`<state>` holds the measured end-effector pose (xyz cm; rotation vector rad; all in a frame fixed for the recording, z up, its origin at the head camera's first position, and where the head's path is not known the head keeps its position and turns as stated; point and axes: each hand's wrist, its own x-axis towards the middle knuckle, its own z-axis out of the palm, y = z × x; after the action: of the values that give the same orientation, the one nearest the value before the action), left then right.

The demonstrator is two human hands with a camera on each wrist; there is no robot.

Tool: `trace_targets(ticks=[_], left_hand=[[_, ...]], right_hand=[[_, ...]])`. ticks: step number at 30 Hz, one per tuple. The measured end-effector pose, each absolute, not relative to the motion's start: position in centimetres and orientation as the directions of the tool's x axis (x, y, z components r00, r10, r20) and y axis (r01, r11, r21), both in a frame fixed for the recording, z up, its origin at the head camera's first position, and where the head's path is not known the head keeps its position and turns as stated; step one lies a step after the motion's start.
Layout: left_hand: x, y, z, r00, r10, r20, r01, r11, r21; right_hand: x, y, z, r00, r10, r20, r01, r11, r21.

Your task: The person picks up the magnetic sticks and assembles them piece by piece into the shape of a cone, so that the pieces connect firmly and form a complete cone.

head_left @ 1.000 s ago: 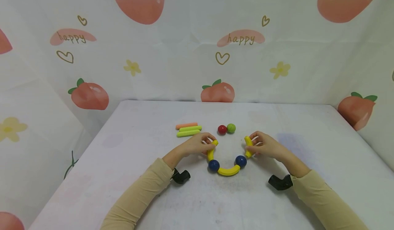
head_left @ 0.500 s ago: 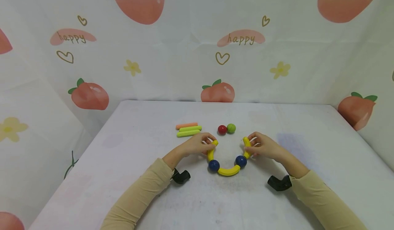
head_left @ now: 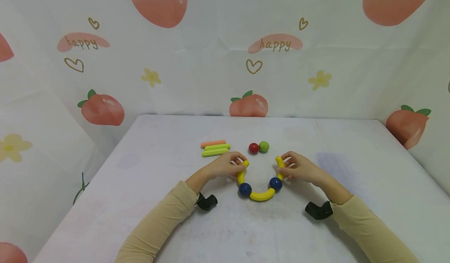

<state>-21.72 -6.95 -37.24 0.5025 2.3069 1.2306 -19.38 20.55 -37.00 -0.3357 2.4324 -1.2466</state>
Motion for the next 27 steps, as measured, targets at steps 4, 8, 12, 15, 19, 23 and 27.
trace_targets(ticks=[4, 8, 12, 15, 19, 23, 27], left_hand=[[-21.7, -6.9, -37.3, -0.817, 0.529, -0.229, 0.099, 0.520, 0.848], [-21.7, -6.8, -37.4, -0.813, 0.539, -0.219, 0.107, 0.509, 0.854], [-21.8, -6.6, -37.5, -0.809, 0.546, -0.218, 0.113, 0.509, 0.853], [-21.8, -6.5, -37.5, -0.809, 0.543, -0.224, 0.109, 0.514, 0.851], [-21.6, -6.4, -37.4, -0.814, 0.531, -0.234, 0.099, 0.525, 0.846], [-21.5, -6.3, -37.4, -0.816, 0.528, -0.235, 0.092, 0.521, 0.849], [-21.3, -6.2, -37.5, -0.816, 0.524, -0.244, 0.077, 0.516, 0.853]], right_hand=[[-19.3, 20.3, -37.1, -0.888, -0.389, -0.247, -0.036, 0.594, -0.804], [-19.2, 20.0, -37.2, -0.875, -0.392, -0.284, -0.023, 0.620, -0.784], [-19.0, 19.6, -37.2, -0.868, -0.401, -0.293, -0.035, 0.637, -0.770], [-18.8, 19.3, -37.1, -0.868, -0.406, -0.286, -0.050, 0.645, -0.763], [-18.7, 19.0, -37.2, -0.872, -0.413, -0.263, -0.087, 0.660, -0.746], [-18.7, 18.8, -37.2, -0.881, -0.416, -0.226, -0.135, 0.679, -0.722], [-18.6, 18.6, -37.1, -0.891, -0.402, -0.209, -0.157, 0.706, -0.690]])
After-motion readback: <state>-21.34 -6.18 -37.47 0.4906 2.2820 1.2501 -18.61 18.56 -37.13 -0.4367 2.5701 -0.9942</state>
